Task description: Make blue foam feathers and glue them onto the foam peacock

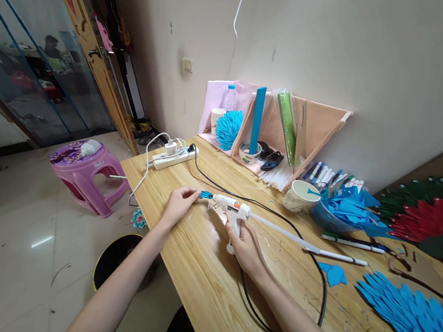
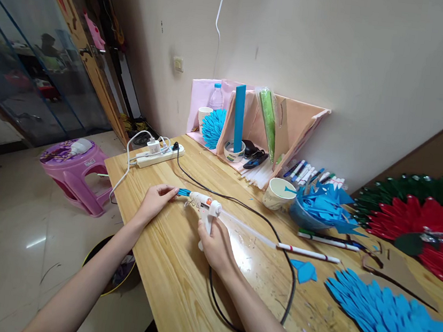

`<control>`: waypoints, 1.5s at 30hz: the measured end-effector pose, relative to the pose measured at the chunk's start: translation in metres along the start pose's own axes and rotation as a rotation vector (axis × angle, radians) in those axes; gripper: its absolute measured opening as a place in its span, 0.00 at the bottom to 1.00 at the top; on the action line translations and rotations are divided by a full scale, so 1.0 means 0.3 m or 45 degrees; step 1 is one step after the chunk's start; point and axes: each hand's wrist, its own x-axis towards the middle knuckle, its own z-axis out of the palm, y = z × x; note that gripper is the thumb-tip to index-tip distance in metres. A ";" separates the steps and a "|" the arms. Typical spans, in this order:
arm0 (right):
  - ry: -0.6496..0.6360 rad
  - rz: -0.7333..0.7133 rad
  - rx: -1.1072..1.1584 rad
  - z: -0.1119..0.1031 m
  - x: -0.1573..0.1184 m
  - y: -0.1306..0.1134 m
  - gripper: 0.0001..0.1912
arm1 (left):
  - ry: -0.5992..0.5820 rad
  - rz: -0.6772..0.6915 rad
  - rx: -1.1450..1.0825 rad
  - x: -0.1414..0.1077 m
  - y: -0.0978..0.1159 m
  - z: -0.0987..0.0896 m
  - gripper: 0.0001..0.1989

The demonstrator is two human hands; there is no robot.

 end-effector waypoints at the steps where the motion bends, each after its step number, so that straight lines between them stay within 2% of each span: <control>1: 0.005 0.001 -0.001 0.000 0.000 0.001 0.13 | 0.005 -0.001 0.000 0.001 0.000 0.000 0.13; 12: -0.015 0.059 0.069 0.002 -0.001 0.006 0.15 | 0.048 0.012 -0.004 0.006 -0.006 -0.005 0.14; 16: 0.059 0.060 0.120 -0.004 0.017 0.006 0.15 | 0.130 0.007 -0.058 0.012 -0.012 -0.015 0.15; 19: 0.170 0.100 0.087 0.003 0.100 -0.002 0.17 | 0.217 0.010 -0.095 0.021 -0.018 -0.024 0.16; 21: 0.212 0.131 -0.060 0.022 0.185 -0.011 0.18 | 0.248 0.010 -0.121 0.026 -0.021 -0.028 0.17; 22: 0.222 0.168 -0.167 0.035 0.230 -0.016 0.18 | 0.251 0.012 -0.131 0.027 -0.021 -0.029 0.17; 25: 0.238 0.227 -0.244 0.084 0.337 -0.028 0.14 | 0.245 0.030 -0.125 0.021 -0.016 -0.033 0.17; 29: 0.202 0.250 -0.307 0.118 0.369 -0.036 0.11 | 0.224 0.066 -0.068 -0.024 0.002 -0.032 0.16; 32: 0.127 0.211 -0.312 0.070 0.306 -0.025 0.15 | 0.158 0.083 -0.029 -0.075 0.025 -0.002 0.14; 34: 0.085 0.174 -0.288 -0.006 0.223 -0.002 0.19 | 0.080 0.065 -0.039 -0.104 0.047 0.044 0.13; 36: 0.061 0.069 -0.210 -0.108 0.112 0.031 0.19 | -0.046 0.035 -0.076 -0.123 0.075 0.113 0.13; 38: 0.097 0.046 -0.129 -0.218 -0.017 0.067 0.16 | -0.195 0.022 -0.112 -0.131 0.109 0.201 0.12; 41: 0.210 0.166 -0.096 -0.367 -0.204 0.110 0.14 | -0.405 0.048 -0.134 -0.128 0.158 0.355 0.12; 45: 0.408 0.268 -0.160 -0.506 -0.382 0.138 0.12 | -0.682 0.031 -0.177 -0.137 0.203 0.569 0.14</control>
